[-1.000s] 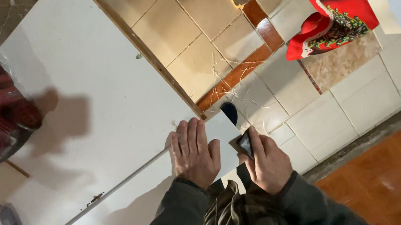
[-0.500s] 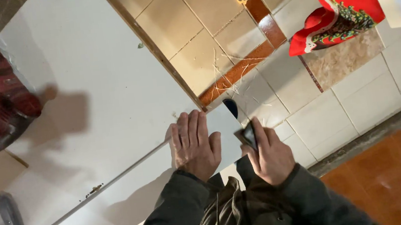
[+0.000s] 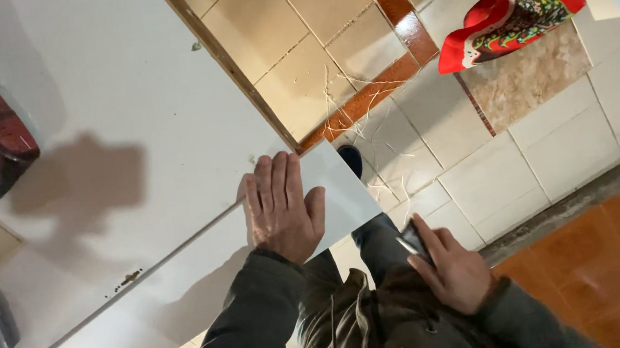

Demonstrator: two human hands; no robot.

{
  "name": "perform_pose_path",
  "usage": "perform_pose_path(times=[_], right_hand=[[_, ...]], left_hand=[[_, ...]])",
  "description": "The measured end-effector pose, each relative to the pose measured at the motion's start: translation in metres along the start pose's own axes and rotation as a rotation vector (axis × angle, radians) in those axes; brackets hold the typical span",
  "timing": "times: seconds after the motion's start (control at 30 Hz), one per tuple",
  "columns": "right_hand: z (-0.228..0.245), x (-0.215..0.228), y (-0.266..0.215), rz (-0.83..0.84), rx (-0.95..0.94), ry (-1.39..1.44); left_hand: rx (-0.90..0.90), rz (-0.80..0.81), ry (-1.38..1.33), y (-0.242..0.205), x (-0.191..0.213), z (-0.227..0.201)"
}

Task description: The person smooths the edges of a long white plastic strip using a sanding block. They repeatedly rub the block along the edges of the strip, which is placed on a white workbench, and occasionally flip the strip to work on different sides.

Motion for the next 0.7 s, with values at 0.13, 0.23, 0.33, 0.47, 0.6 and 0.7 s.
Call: perform_pose_path(times=[0.13, 0.23, 0.33, 0.47, 0.6, 0.7], right_hand=[[-0.049, -0.027, -0.055, -0.018, -0.136, 0.122], [-0.061, -0.034, -0.059, -0.053, -0.204, 0.175], [-0.062, -0.038, -0.056, -0.048, -0.234, 0.187], [-0.061, -0.03, -0.042, -0.151, -0.198, 0.143], [-0.059, -0.004, -0.017, -0.324, -0.037, 0.141], [-0.038, 0.024, 0.01, -0.423, 0.147, 0.074]], left_hand=[[-0.022, -0.03, 0.021, -0.001, -0.003, -0.003], [-0.018, -0.003, 0.023, 0.002, -0.013, -0.018], [-0.012, 0.003, 0.013, 0.0, -0.022, -0.046], [-0.077, 0.416, 0.064, -0.006, -0.005, -0.092], [-0.372, 0.267, -0.045, -0.105, -0.055, -0.1], [-0.473, 0.104, -0.111, -0.145, -0.042, -0.083]])
Point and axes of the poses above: each hand's wrist, its own y-axis towards the middle knuckle, its own x-axis out of the back of the hand, z = x × y, the point moved 2 cm from there along y, towards the middle knuckle, and after that the axes turned 15 degrees about x, right-handed, at the moved point
